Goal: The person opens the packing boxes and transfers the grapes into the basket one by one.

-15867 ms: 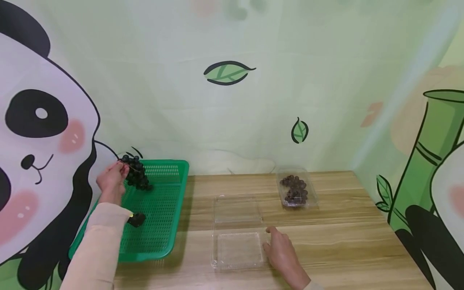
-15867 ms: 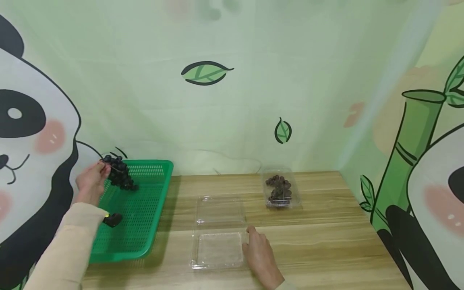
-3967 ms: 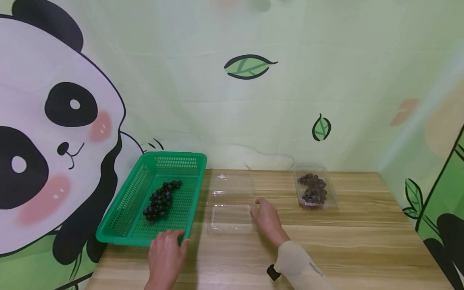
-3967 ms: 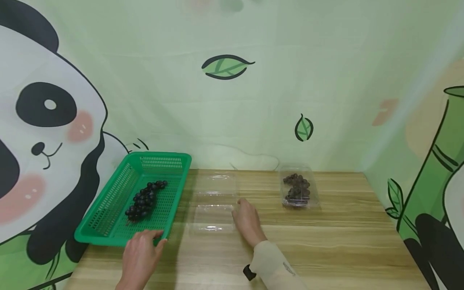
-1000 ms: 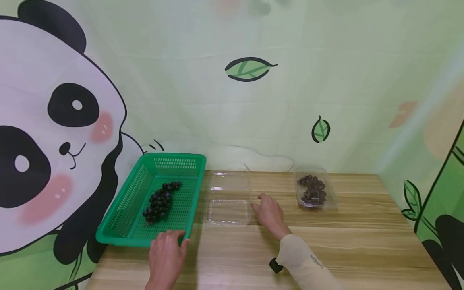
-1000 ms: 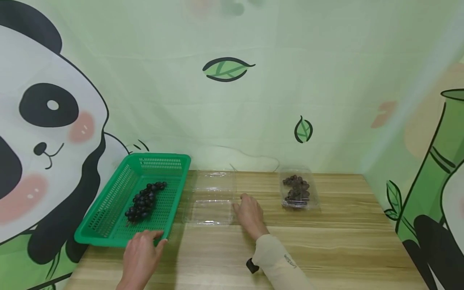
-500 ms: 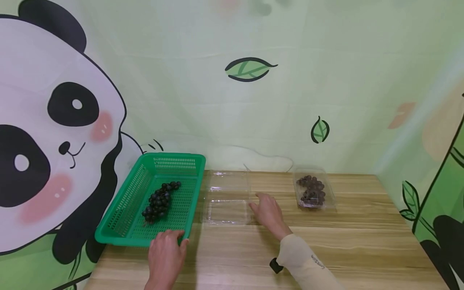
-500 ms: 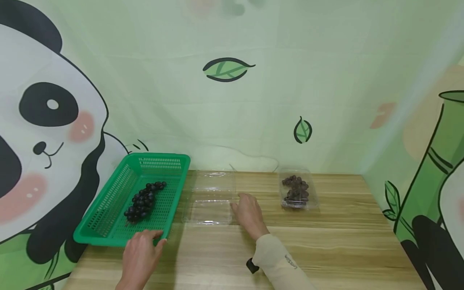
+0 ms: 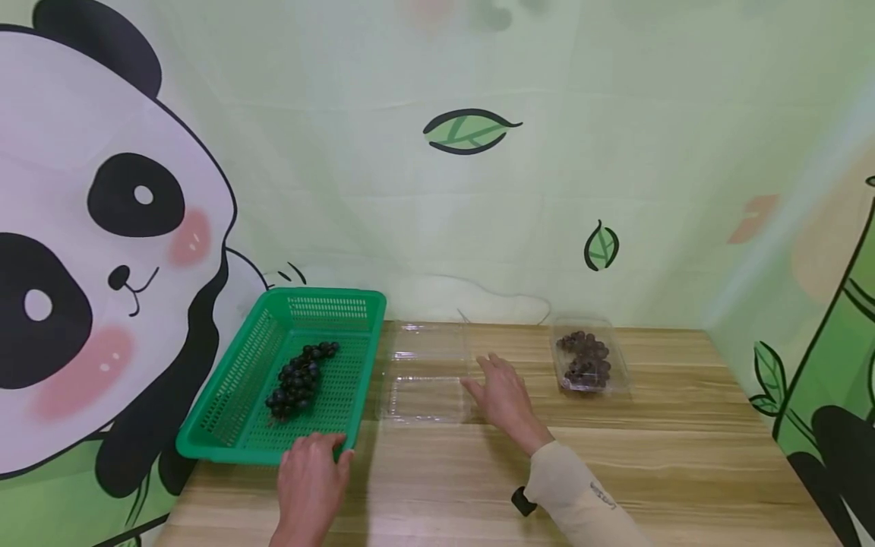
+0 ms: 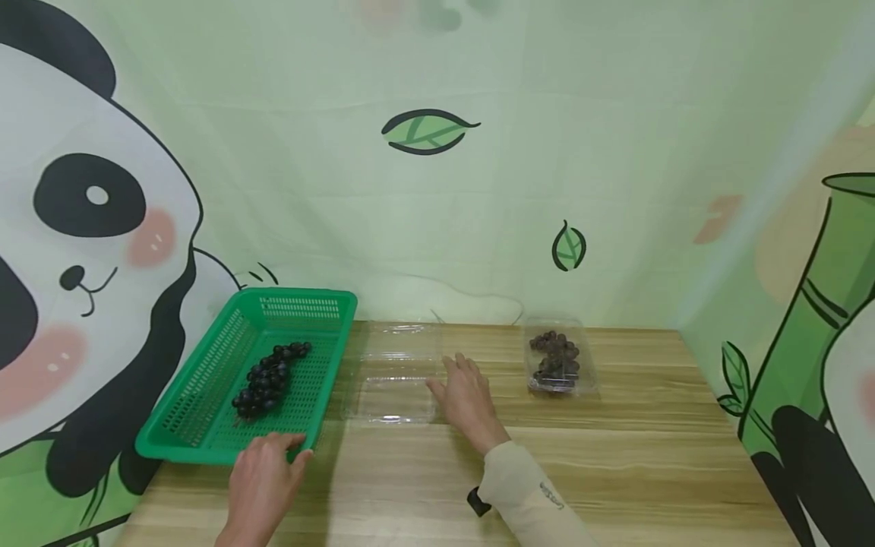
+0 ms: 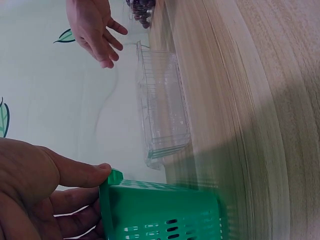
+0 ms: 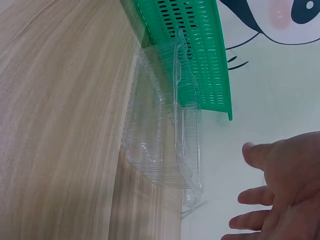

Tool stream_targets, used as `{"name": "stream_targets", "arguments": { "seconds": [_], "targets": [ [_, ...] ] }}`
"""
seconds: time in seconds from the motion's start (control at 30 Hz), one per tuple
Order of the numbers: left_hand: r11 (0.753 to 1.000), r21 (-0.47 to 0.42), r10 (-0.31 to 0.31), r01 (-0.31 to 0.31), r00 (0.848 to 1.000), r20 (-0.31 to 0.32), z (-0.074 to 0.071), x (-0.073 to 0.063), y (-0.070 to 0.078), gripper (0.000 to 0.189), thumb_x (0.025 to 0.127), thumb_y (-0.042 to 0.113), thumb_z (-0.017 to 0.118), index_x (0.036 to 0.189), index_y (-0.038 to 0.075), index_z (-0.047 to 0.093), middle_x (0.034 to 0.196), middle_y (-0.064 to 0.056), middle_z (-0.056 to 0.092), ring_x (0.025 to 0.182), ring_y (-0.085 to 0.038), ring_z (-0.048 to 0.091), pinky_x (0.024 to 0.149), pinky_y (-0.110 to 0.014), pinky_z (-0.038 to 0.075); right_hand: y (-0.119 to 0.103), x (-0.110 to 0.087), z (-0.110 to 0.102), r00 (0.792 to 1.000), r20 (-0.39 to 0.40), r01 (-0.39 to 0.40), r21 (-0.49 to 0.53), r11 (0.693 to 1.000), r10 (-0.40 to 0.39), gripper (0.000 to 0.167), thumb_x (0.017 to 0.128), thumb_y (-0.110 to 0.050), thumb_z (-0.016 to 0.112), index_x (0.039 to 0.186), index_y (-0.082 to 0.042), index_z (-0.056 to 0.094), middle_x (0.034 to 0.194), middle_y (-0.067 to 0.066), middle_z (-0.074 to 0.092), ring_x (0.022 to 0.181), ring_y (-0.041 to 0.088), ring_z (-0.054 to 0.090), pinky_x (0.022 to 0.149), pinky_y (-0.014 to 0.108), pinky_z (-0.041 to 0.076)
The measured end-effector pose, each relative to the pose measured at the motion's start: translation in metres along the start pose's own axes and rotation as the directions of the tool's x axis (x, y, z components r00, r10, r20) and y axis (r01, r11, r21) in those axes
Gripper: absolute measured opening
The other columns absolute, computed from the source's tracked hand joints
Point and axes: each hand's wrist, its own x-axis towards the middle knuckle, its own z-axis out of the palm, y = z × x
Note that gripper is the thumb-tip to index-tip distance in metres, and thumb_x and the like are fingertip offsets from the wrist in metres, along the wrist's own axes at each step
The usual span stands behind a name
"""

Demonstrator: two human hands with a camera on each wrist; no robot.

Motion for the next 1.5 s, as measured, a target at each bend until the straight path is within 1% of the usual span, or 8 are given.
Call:
{"name": "stream_targets", "arguments": {
  "seconds": [0.13,0.33,0.7,0.83,0.93,1.07,1.3,1.5],
  "targets": [
    [1.0,-0.001,-0.009,0.009,1.0,0.015,-0.001,0.0,0.0,0.023,0.081,0.009,0.086,0.102,0.001,0.079,0.096,-0.018,0.074,0.093,-0.041,0.066,0.076,-0.055,0.048,-0.001,-0.002,-0.003,0.999,0.03,0.024,-0.001,1.0,-0.024,0.061,0.104,-0.037,0.062,0.148,0.004,0.05,0.157,0.029,0.038,0.147,0.047,0.031,0.115,0.067,0.029],
    [1.0,-0.003,-0.011,0.011,1.0,0.016,0.0,0.001,0.0,0.024,0.082,0.009,0.085,0.103,0.001,0.079,0.097,-0.019,0.074,0.093,-0.041,0.066,0.077,-0.055,0.049,0.001,-0.005,-0.006,0.996,0.045,0.084,-0.029,0.996,-0.083,0.064,0.105,-0.04,0.06,0.15,0.004,0.047,0.16,0.028,0.035,0.149,0.048,0.026,0.113,0.071,0.029],
    [1.0,-0.005,-0.006,0.006,1.0,0.016,-0.001,0.0,0.001,0.024,0.082,0.009,0.085,0.102,0.001,0.079,0.097,-0.019,0.074,0.093,-0.042,0.066,0.077,-0.056,0.049,0.009,-0.008,-0.007,0.992,0.02,0.129,-0.086,0.988,-0.128,0.067,0.105,-0.045,0.058,0.151,0.002,0.048,0.159,0.029,0.035,0.15,0.049,0.025,0.112,0.072,0.03],
    [1.0,-0.006,-0.011,0.011,1.0,0.02,0.0,0.0,0.0,0.024,0.081,0.01,0.085,0.102,0.0,0.079,0.098,-0.02,0.074,0.094,-0.043,0.066,0.078,-0.057,0.049,0.011,-0.01,-0.009,0.994,0.032,0.108,-0.086,0.99,-0.105,0.07,0.104,-0.048,0.057,0.153,0.0,0.045,0.161,0.028,0.032,0.151,0.047,0.022,0.114,0.071,0.026],
    [1.0,-0.008,-0.018,0.018,1.0,0.025,0.001,0.0,0.0,0.024,0.082,0.009,0.085,0.103,0.0,0.079,0.098,-0.02,0.074,0.094,-0.042,0.066,0.079,-0.056,0.049,0.014,-0.01,-0.011,0.995,0.023,0.102,-0.09,0.991,-0.1,0.07,0.104,-0.047,0.059,0.153,0.001,0.045,0.161,0.028,0.032,0.151,0.048,0.022,0.114,0.071,0.025],
    [1.0,-0.009,-0.015,0.016,1.0,0.022,0.001,0.001,0.0,0.024,0.082,0.009,0.085,0.103,0.0,0.079,0.098,-0.02,0.074,0.094,-0.042,0.066,0.078,-0.056,0.049,0.018,-0.011,-0.015,0.994,0.0,0.108,-0.115,0.987,-0.109,0.068,0.104,-0.044,0.06,0.151,0.002,0.046,0.159,0.029,0.034,0.15,0.049,0.025,0.113,0.071,0.027],
    [1.0,-0.008,-0.02,0.021,0.999,0.033,-0.001,0.001,0.002,0.023,0.082,0.009,0.085,0.103,0.0,0.079,0.097,-0.019,0.074,0.094,-0.042,0.065,0.078,-0.056,0.049,0.026,-0.014,-0.023,0.996,-0.002,0.092,-0.142,0.986,-0.094,0.067,0.103,-0.043,0.062,0.151,0.002,0.047,0.159,0.029,0.035,0.149,0.049,0.025,0.111,0.073,0.029],
    [1.0,-0.011,-0.022,0.023,0.999,0.04,0.0,0.001,0.002,0.023,0.082,0.009,0.085,0.103,0.0,0.079,0.097,-0.02,0.074,0.094,-0.043,0.065,0.078,-0.057,0.049,0.035,-0.015,-0.028,0.997,-0.002,0.071,-0.155,0.985,-0.072,0.069,0.104,-0.045,0.06,0.152,0.001,0.045,0.161,0.029,0.032,0.15,0.049,0.022,0.113,0.072,0.026]
  ]
}}
